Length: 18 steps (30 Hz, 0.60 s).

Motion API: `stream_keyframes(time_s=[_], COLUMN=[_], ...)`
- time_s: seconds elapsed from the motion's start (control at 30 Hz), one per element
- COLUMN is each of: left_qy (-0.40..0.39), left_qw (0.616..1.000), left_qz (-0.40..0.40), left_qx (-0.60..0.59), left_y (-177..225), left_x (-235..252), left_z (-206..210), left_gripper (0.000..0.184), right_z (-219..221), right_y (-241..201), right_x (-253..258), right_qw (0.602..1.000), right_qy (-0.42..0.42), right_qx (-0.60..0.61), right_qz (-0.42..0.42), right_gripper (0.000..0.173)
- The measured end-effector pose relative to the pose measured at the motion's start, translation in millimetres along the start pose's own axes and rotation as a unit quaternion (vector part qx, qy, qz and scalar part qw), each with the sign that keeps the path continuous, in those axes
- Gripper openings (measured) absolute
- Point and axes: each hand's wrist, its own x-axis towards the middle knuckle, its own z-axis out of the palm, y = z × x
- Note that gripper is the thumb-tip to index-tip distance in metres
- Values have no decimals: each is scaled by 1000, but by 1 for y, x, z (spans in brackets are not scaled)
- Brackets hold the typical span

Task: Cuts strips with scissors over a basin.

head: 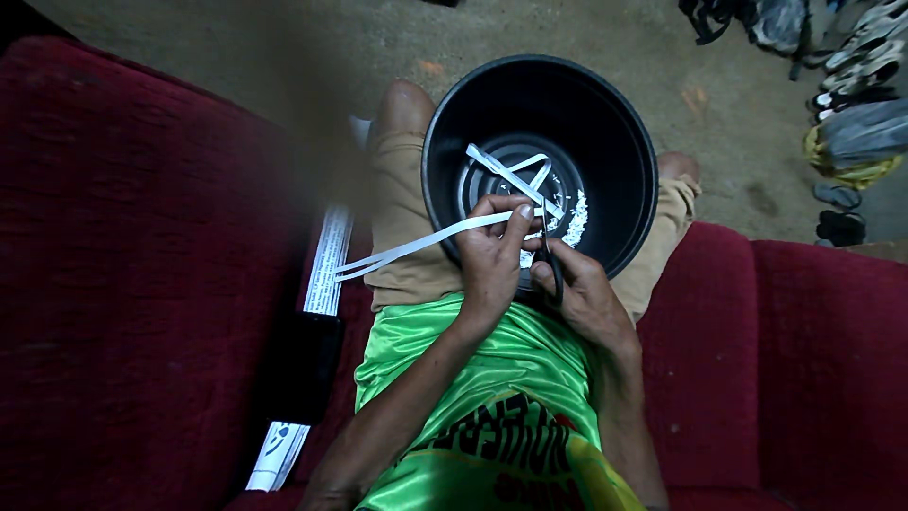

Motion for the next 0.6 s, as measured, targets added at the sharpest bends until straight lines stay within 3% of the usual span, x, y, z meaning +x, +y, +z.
stream_keyframes(time_s=[0.13,0.3,0.6], left_qy=[4,4,2], left_qw=[1000,1000,1000], left_qz=[-5,-9,-13], left_qx=[0,-3,-5], left_y=[1,2,-1], left_x=[0,-1,-2], left_z=[0,0,1], left_gripper=[13,14,14], right_z=[0,-1,0], right_y=[1,0,-2], right_x=[-2,-3,0], right_qw=[1000,999,1000], right_qy=[0,-27,-12], right_qx=[11,11,-17], right_qz=[18,32,14], right_gripper=[34,46,44])
